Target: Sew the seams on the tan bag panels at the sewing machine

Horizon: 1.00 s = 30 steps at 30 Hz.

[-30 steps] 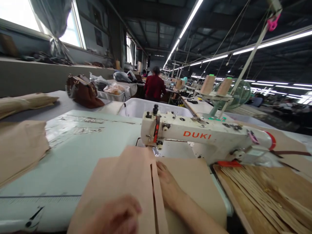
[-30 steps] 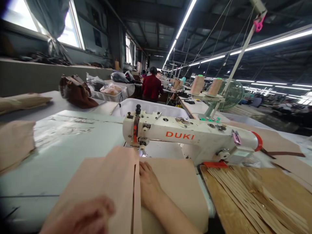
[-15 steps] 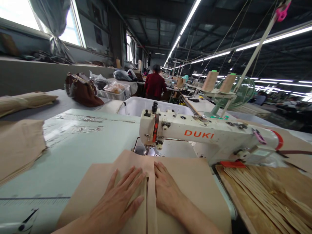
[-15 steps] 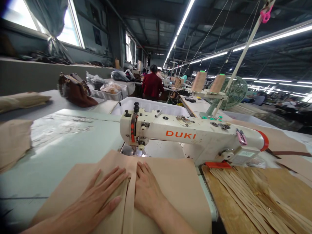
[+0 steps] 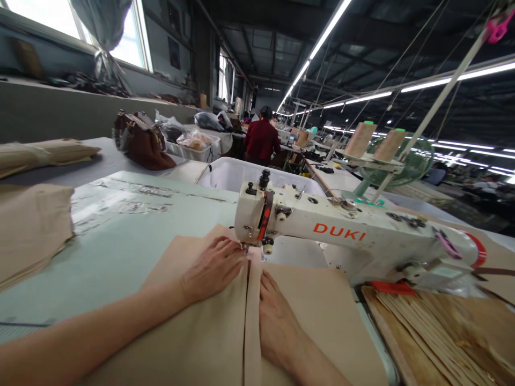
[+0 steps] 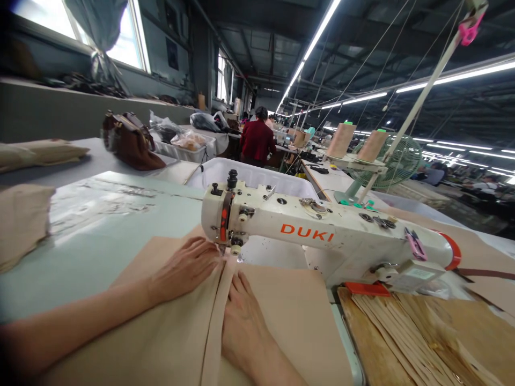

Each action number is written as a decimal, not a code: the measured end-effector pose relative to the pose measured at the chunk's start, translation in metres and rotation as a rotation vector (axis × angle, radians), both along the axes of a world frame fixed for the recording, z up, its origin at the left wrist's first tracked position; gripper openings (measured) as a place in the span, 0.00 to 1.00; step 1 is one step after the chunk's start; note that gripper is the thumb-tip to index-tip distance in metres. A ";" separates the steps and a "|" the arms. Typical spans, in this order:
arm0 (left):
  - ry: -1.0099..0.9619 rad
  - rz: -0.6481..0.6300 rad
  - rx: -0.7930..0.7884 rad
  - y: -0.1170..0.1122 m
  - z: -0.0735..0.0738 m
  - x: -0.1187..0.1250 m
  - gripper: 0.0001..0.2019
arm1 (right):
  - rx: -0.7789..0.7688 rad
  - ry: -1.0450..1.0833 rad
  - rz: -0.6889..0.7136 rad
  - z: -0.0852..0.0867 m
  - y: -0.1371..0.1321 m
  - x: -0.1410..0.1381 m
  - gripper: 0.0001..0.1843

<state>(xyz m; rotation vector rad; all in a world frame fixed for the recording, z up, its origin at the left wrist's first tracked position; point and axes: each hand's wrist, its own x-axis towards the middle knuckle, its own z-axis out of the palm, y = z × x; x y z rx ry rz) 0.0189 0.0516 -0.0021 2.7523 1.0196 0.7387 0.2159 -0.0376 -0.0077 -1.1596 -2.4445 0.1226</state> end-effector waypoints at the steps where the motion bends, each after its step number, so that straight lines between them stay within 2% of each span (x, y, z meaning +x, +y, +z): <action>1: 0.002 0.007 -0.002 0.003 0.002 0.000 0.16 | -0.010 -0.018 -0.003 -0.001 0.002 0.001 0.29; 3: 0.009 0.024 -0.019 0.000 0.002 -0.003 0.17 | -0.025 -0.038 -0.010 -0.004 0.003 0.003 0.28; 6: 0.012 0.052 -0.063 -0.019 -0.001 -0.010 0.15 | -0.023 -0.036 -0.005 -0.006 0.001 0.004 0.28; 9: 0.036 0.080 -0.114 -0.033 -0.005 -0.017 0.21 | -0.033 -0.034 -0.004 -0.003 -0.001 0.003 0.29; 14: 0.149 0.016 -0.119 -0.032 -0.014 -0.027 0.27 | -0.077 -0.026 -0.068 0.003 -0.002 -0.001 0.29; 18: 0.151 -0.010 -0.090 -0.037 -0.019 -0.033 0.28 | -0.073 -0.034 -0.077 0.004 -0.003 -0.002 0.29; 30: 0.207 0.008 -0.122 -0.039 -0.015 -0.029 0.26 | -0.073 -0.050 -0.079 0.003 -0.004 -0.003 0.28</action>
